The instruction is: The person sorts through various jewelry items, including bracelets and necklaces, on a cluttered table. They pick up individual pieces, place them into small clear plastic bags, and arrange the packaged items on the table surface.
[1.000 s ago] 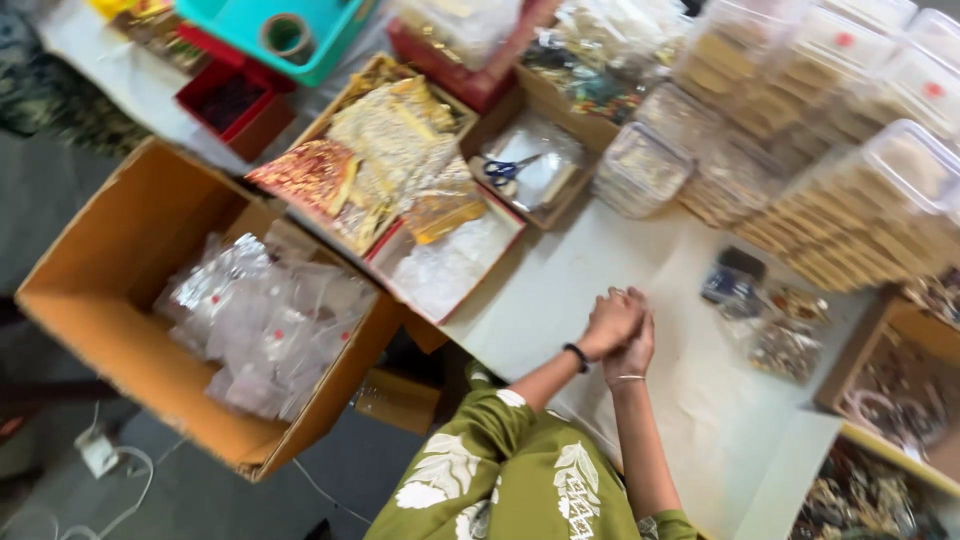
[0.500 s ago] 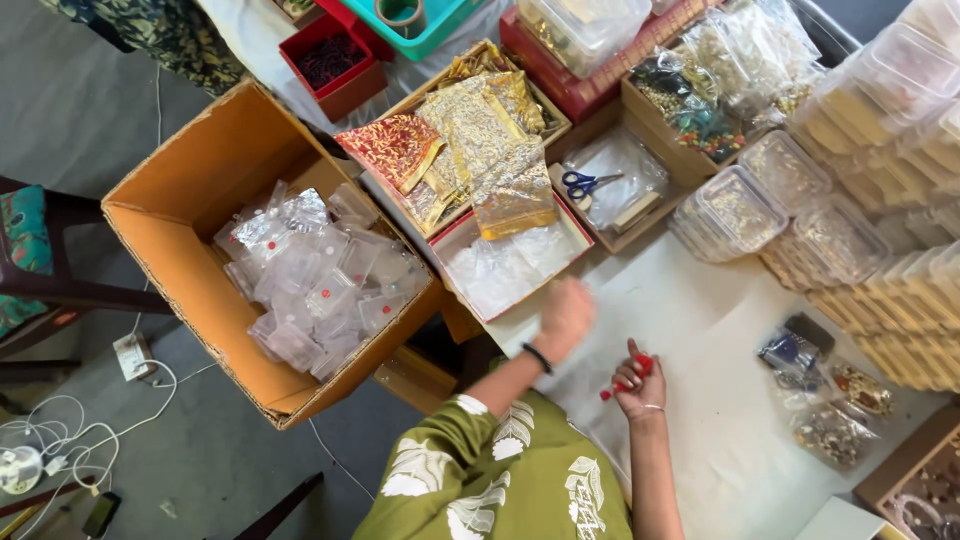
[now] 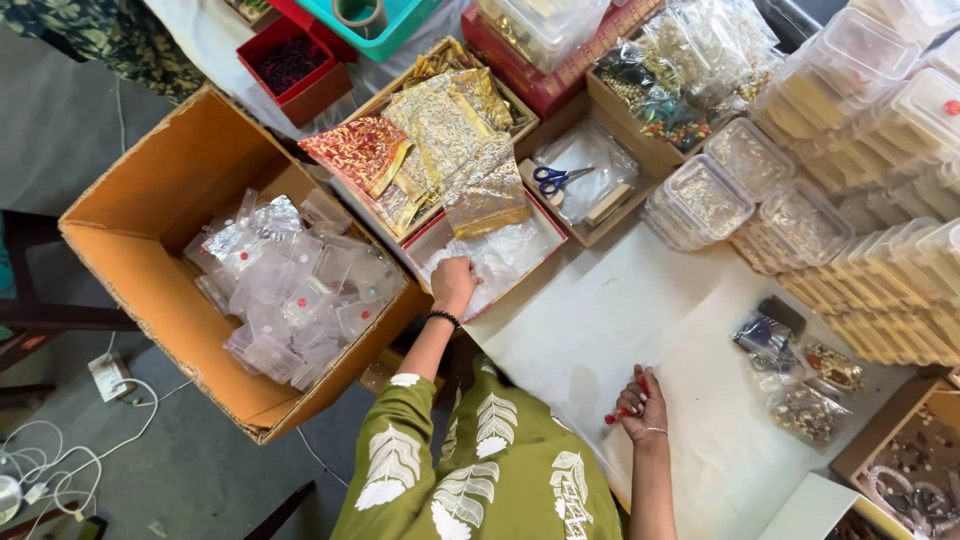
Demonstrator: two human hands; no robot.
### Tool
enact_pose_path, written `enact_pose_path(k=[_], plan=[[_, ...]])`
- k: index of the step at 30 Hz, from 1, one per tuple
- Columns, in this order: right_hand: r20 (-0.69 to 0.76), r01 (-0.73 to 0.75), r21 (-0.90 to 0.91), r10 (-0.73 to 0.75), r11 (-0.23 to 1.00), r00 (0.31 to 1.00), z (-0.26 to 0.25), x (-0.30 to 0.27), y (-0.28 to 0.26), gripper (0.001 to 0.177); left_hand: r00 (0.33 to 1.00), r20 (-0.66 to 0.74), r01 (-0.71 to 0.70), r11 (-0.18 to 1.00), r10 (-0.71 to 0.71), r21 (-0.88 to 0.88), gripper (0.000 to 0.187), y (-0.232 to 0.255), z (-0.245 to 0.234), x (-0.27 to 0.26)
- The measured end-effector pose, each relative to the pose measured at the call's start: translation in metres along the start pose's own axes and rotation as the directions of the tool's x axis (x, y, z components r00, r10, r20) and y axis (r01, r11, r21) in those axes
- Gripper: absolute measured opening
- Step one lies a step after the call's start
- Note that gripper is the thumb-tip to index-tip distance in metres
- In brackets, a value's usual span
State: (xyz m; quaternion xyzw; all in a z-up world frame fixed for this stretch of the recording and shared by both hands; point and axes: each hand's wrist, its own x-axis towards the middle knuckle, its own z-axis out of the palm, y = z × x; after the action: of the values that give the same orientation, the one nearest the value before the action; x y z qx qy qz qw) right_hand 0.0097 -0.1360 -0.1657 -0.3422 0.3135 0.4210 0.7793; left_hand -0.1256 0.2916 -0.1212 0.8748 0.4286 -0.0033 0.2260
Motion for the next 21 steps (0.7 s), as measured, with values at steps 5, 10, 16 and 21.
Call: enact_pose_path(k=[5, 10, 16, 21], plan=[[-0.023, 0.008, -0.085, -0.01, 0.996, 1.0, 0.004, 0.003, 0.003, 0.022, 0.992, -0.099, 0.065, 0.99, -0.078, -0.129, 0.012, 0.0, -0.016, 0.006], [-0.035, 0.013, -0.174, -0.02, 0.985, 0.999, 0.008, -0.003, 0.004, 0.019, 0.975, -0.224, -0.046, 0.984, 0.006, -0.174, 0.014, 0.02, -0.063, -0.008], [0.049, 0.216, -0.504, -0.222, 0.836, 0.974, 0.053, -0.046, -0.002, 0.029, 0.88, 0.01, -0.434, 0.81, 0.476, -0.395, 0.018, 0.116, -0.103, -0.042], [0.231, 0.346, -0.73, -0.263, 0.59, 0.937, 0.108, -0.09, -0.032, 0.042, 0.621, 0.363, -0.242, 0.61, 0.695, -0.754, 0.026, 0.187, -0.038, -0.055]])
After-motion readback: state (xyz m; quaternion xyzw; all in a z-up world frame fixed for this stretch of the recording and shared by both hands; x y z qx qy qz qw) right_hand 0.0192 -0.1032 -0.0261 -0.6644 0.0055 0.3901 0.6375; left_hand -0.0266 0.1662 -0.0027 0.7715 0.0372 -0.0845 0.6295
